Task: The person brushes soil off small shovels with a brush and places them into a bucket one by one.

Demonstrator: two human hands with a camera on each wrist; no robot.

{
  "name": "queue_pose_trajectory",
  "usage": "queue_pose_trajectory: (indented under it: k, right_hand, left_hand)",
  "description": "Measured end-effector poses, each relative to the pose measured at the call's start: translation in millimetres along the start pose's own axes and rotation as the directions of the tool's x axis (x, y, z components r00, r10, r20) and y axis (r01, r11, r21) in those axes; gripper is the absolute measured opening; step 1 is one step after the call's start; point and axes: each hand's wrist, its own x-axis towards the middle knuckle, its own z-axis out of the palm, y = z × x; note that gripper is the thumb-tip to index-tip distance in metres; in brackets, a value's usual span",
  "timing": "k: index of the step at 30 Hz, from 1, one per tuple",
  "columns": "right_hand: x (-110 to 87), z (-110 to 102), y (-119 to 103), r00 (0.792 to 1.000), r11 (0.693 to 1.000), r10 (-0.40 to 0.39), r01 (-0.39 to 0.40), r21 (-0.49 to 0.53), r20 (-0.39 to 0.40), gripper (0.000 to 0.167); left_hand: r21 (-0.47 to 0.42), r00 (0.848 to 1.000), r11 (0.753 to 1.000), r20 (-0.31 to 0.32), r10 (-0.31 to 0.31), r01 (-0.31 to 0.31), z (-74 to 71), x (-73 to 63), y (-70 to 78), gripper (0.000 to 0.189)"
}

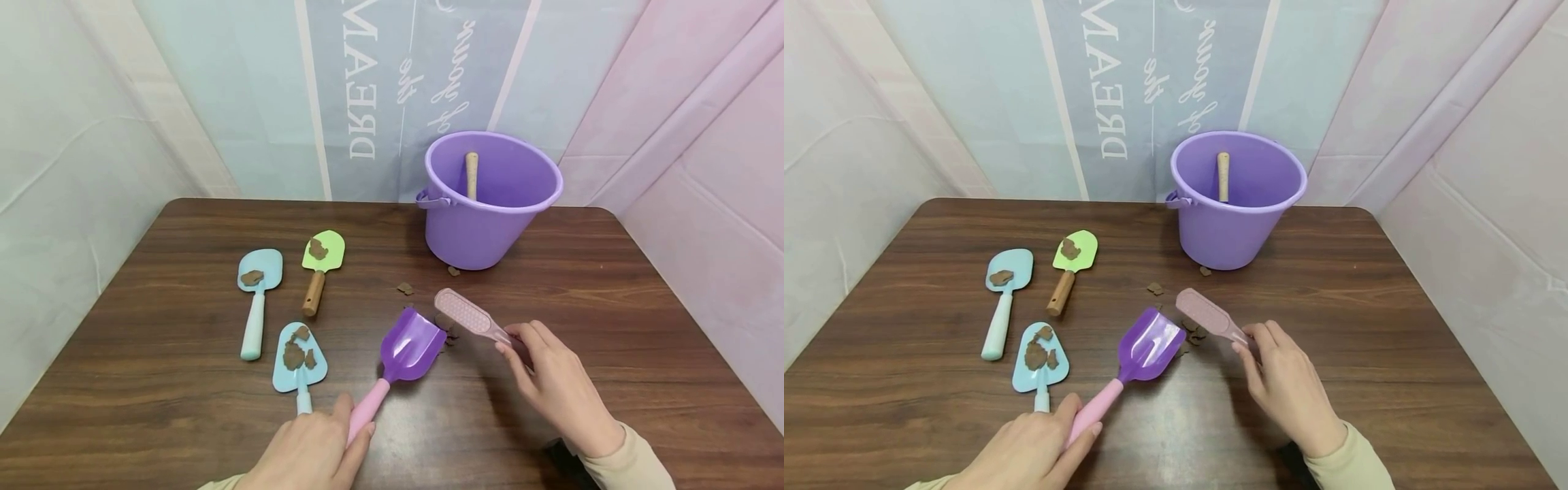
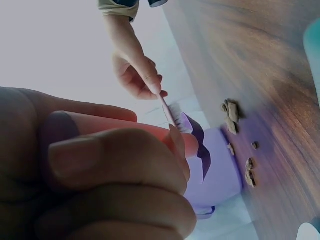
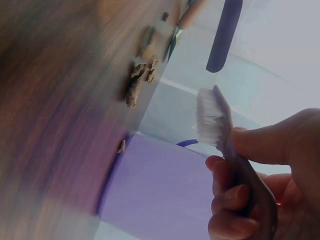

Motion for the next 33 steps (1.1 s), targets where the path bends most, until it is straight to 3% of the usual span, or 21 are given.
queue_pose_trajectory:
  k: [8,15,20,24,33]
  right_hand:
    - [-2.8,3,-1,0.999,0.999,0.027,-0.028,0.017,0.035,0.007]
    - [-5.3,11,-6,0.995,0.996,-0.038,0.030,0.086,0.091,0.009]
    - [-5.7,17,-13,0.985,0.972,-0.091,0.057,0.228,0.143,0.017]
    - [-5.0,17,-17,0.978,0.949,-0.093,0.031,0.313,0.187,0.022]
    - [-5.8,16,-21,0.974,0.910,-0.067,-0.029,0.413,0.214,0.027]
  left_hand:
    - [-0.017,1.000,1.000,-0.009,-0.014,0.014,-2.8,0.3,2.6,0.030]
    - [-0.061,0.998,0.998,-0.055,-0.007,0.004,-7.2,2.0,6.9,0.027]
    - [-0.084,0.997,0.996,-0.078,0.006,-0.012,-9.0,4.7,10.3,0.025]
    - [-0.076,0.994,0.996,-0.106,0.027,-0.036,-8.5,7.2,12.2,0.025]
    - [-0.050,0.992,0.997,-0.115,0.049,-0.055,-7.4,8.1,13.4,0.026]
